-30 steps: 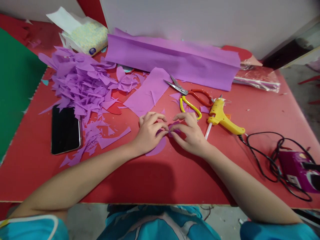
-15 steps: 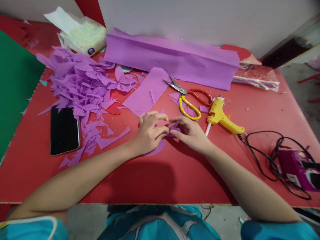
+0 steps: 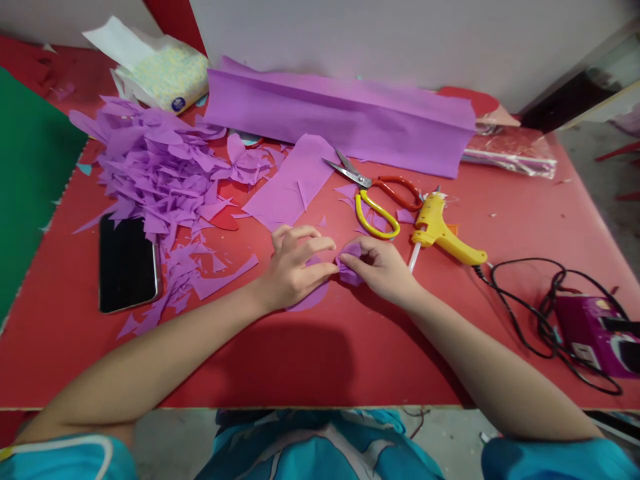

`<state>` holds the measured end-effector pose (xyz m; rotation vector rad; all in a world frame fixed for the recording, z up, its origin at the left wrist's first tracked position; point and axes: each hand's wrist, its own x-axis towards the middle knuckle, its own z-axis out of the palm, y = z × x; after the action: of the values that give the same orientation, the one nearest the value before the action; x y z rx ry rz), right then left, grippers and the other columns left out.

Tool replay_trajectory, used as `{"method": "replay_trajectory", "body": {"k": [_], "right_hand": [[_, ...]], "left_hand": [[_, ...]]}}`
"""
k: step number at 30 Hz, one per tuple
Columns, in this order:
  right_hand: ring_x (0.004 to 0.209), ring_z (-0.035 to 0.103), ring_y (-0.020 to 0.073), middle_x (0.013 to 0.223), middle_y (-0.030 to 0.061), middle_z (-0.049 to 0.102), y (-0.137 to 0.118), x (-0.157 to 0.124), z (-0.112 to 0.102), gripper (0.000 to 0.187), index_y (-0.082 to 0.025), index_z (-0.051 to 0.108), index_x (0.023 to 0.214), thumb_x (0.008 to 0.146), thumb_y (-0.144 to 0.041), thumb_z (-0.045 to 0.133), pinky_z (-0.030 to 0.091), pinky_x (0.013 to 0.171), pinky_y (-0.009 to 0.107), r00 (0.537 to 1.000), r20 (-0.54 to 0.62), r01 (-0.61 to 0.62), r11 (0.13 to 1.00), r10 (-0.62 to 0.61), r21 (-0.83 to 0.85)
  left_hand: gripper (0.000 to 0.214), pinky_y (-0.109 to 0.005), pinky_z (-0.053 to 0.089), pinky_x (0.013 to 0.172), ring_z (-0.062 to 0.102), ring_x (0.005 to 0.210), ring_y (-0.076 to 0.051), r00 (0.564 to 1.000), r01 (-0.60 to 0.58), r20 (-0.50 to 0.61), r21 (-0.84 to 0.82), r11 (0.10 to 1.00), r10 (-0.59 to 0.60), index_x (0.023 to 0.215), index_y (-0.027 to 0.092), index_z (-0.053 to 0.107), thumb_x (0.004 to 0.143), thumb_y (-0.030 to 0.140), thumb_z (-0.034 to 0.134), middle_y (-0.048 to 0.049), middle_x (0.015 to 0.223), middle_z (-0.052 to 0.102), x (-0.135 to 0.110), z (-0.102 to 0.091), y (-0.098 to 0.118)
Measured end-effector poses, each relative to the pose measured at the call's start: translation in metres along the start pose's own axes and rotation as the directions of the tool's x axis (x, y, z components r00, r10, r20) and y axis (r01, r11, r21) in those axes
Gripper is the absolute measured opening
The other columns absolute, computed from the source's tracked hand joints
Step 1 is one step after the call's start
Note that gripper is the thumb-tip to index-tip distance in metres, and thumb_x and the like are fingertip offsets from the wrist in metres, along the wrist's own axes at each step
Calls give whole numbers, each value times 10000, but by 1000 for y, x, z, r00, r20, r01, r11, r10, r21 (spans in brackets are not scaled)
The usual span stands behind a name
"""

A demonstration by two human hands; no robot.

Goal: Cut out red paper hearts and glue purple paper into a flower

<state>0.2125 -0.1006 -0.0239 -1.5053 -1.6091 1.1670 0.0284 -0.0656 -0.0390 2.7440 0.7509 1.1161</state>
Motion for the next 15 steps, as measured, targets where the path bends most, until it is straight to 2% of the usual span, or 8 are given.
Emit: {"method": "replay_trajectory", "body": {"k": [7, 11, 15], "right_hand": [[591, 540, 125, 627, 5, 576, -1, 0, 2, 180, -174, 545, 670, 803, -292, 517, 433, 582, 270, 1000, 8, -17, 1000, 17, 3], [541, 532, 120, 583, 0, 572, -2, 1, 2, 207, -178, 529, 644, 796, -319, 522, 426, 528, 261, 998, -24, -57, 998, 58, 28], [345, 448, 91, 432, -47, 504, -2, 2, 3, 220, -186, 506, 697, 819, -368, 479, 362, 372, 229, 982, -45, -174, 969, 184, 176]], "left_hand": [[175, -391, 236, 874, 438, 958, -204, 981, 115, 159, 7, 993, -115, 754, 337, 680, 824, 370, 523, -12, 940, 586, 1, 1, 1], [173, -389, 234, 867, 446, 948, -199, 986, 101, 135, 5, 995, -100, 730, 312, 671, 826, 334, 529, -4, 948, 600, 3, 1, 3], [177, -385, 258, 857, 439, 987, -207, 988, 121, 95, 6, 993, -121, 727, 258, 652, 836, 272, 514, -21, 984, 593, 4, 1, 3]]}}
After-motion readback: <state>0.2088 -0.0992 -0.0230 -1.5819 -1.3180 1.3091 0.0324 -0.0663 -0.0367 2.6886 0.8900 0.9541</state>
